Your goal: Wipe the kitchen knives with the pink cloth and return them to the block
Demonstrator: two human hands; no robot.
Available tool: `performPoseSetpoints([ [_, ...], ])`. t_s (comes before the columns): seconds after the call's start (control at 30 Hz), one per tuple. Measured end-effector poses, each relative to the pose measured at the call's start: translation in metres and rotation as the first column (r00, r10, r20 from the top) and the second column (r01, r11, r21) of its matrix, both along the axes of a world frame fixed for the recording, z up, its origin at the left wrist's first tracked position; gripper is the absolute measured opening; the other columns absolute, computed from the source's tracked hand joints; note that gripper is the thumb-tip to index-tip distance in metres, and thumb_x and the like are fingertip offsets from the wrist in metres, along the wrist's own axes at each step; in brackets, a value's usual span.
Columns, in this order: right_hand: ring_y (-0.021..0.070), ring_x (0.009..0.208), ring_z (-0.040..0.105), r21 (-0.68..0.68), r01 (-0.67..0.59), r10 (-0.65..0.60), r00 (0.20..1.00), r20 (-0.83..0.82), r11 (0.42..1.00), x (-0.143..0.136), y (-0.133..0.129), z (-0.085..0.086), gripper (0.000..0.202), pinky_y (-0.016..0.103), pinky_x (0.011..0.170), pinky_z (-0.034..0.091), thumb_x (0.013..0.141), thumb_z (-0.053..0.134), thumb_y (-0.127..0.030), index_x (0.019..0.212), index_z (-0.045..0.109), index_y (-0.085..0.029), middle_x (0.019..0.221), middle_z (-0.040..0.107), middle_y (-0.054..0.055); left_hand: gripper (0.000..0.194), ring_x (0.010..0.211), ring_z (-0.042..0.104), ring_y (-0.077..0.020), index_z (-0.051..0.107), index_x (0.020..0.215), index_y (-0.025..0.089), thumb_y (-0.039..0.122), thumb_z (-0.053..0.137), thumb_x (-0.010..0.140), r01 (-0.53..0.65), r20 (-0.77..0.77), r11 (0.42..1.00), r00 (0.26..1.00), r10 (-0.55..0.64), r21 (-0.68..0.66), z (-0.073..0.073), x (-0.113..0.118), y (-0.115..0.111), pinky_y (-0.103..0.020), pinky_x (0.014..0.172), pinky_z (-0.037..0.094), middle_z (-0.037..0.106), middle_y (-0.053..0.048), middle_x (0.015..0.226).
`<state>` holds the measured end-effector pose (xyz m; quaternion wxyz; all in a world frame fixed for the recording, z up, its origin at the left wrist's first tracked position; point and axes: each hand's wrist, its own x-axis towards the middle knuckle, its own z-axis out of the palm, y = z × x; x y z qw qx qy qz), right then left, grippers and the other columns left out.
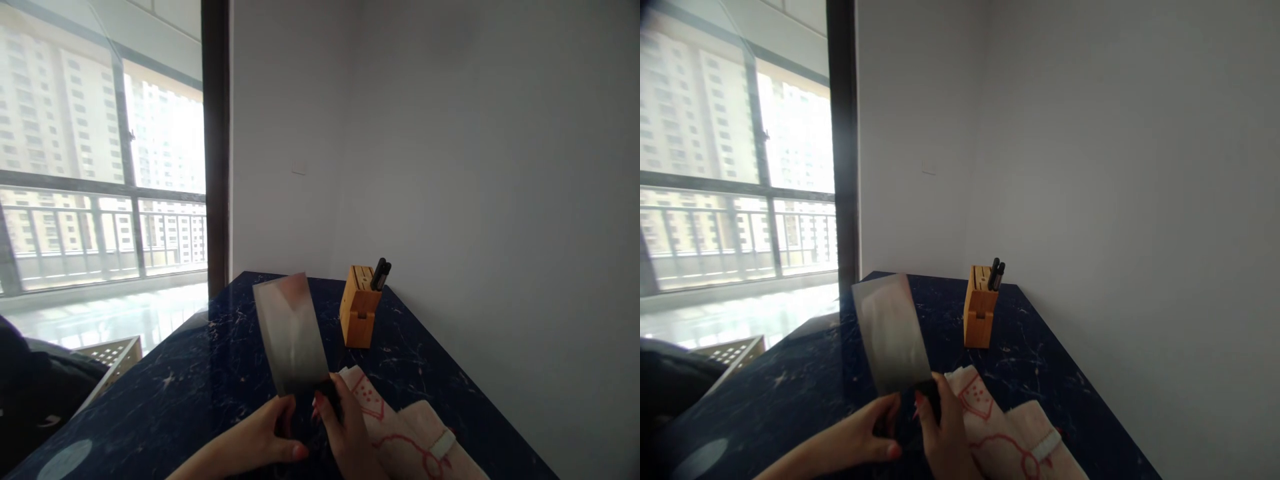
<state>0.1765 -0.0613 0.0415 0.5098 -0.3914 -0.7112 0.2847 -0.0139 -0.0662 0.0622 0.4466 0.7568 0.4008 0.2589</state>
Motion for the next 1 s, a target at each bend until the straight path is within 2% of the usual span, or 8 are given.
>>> performPoseSetpoints([
  [0.13, 0.0120, 0.059, 0.053, -0.152, -0.084, 0.064, 0.989, -0.130, 0.985, -0.006, 0.001, 0.005, 0.026, 0.024, 0.058, 0.044, 0.086, 0.043, -0.044, 0.089, 0.050, -0.019, 0.069, 0.054, -0.001, 0.056, 0.085, 0.046, -0.0170, 0.048, 0.109, 0.019, 0.046, 0.069, 0.064, 0.086, 0.057, 0.996, 0.995, -0.086, 0.013, 0.002, -0.004, 0.001, -0.027, 0.076, 0.038, 0.054, -0.002, 0.097],
  [0.3, 0.0080, 0.047, 0.048, -0.252, -0.197, 0.124, 0.952, -0.280, 0.947, -0.009, 0.008, 0.006, 0.030, 0.020, 0.043, 0.038, 0.081, 0.048, -0.049, 0.079, 0.047, -0.019, 0.062, 0.049, -0.004, 0.071, 0.100, 0.049, -0.0233, 0.035, 0.129, 0.024, 0.046, 0.065, 0.069, 0.170, 0.230, 0.985, 0.960, -0.162, -0.018, -0.010, -0.007, 0.011, -0.036, 0.087, 0.036, 0.055, -0.008, 0.111],
  [0.47, 0.0049, 0.036, 0.042, -0.347, -0.276, 0.144, 0.921, -0.362, 0.896, -0.010, 0.014, 0.010, 0.034, 0.017, 0.034, 0.032, 0.079, 0.049, -0.052, 0.075, 0.044, -0.019, 0.057, 0.048, -0.006, 0.065, 0.103, 0.050, -0.0254, 0.042, 0.125, 0.024, 0.052, 0.062, 0.070, 0.152, 0.357, 0.983, 0.928, -0.106, -0.103, -0.019, -0.007, 0.021, -0.041, 0.089, 0.033, 0.058, -0.008, 0.113],
  [0.57, 0.0040, 0.034, 0.041, -0.363, -0.316, 0.163, 0.905, -0.393, 0.877, -0.009, 0.017, 0.009, 0.034, 0.016, 0.031, 0.030, 0.079, 0.050, -0.052, 0.078, 0.045, -0.018, 0.059, 0.049, -0.006, 0.066, 0.104, 0.050, -0.0268, 0.046, 0.122, 0.021, 0.053, 0.064, 0.067, 0.151, 0.478, 0.979, 0.876, -0.069, -0.136, -0.016, -0.006, 0.023, -0.043, 0.092, 0.031, 0.059, -0.010, 0.113],
  [0.63, 0.0039, 0.033, 0.041, -0.361, -0.338, 0.182, 0.898, -0.402, 0.869, -0.008, 0.019, 0.007, 0.034, 0.016, 0.030, 0.030, 0.079, 0.050, -0.052, 0.077, 0.045, -0.018, 0.059, 0.049, -0.006, 0.060, 0.109, 0.048, -0.0276, 0.045, 0.124, 0.020, 0.049, 0.060, 0.073, 0.151, 0.547, 0.966, 0.837, -0.013, -0.209, -0.013, -0.007, 0.022, -0.043, 0.094, 0.029, 0.058, -0.011, 0.118],
  [0.73, 0.0040, 0.033, 0.042, -0.367, -0.344, 0.185, 0.896, -0.404, 0.864, -0.008, 0.023, 0.004, 0.036, 0.015, 0.029, 0.030, 0.078, 0.051, -0.053, 0.076, 0.045, -0.018, 0.058, 0.049, -0.006, 0.052, 0.116, 0.044, -0.0275, 0.042, 0.127, 0.020, 0.044, 0.050, 0.082, 0.179, 0.662, 0.929, 0.744, 0.088, -0.324, -0.011, -0.012, 0.021, -0.044, 0.098, 0.026, 0.054, -0.011, 0.125],
  [0.83, 0.0040, 0.033, 0.042, -0.389, -0.340, 0.166, 0.894, -0.415, 0.856, -0.007, 0.024, 0.005, 0.037, 0.016, 0.028, 0.030, 0.075, 0.053, -0.055, 0.077, 0.045, -0.018, 0.060, 0.050, -0.006, 0.051, 0.119, 0.043, -0.0261, 0.042, 0.128, 0.020, 0.044, 0.045, 0.084, 0.237, 0.744, 0.901, 0.656, 0.128, -0.364, -0.011, -0.016, 0.023, -0.043, 0.102, 0.021, 0.053, -0.009, 0.127],
  [1.0, 0.0049, 0.032, 0.042, -0.462, -0.358, 0.177, 0.904, -0.390, 0.812, -0.008, 0.023, 0.005, 0.037, 0.015, 0.027, 0.028, 0.075, 0.053, -0.055, 0.075, 0.043, -0.018, 0.059, 0.050, -0.006, 0.047, 0.118, 0.044, -0.0252, 0.047, 0.123, 0.016, 0.044, 0.037, 0.087, 0.278, 0.763, 0.877, 0.631, 0.141, -0.392, -0.002, -0.015, 0.027, -0.042, 0.103, 0.022, 0.057, -0.009, 0.121],
])
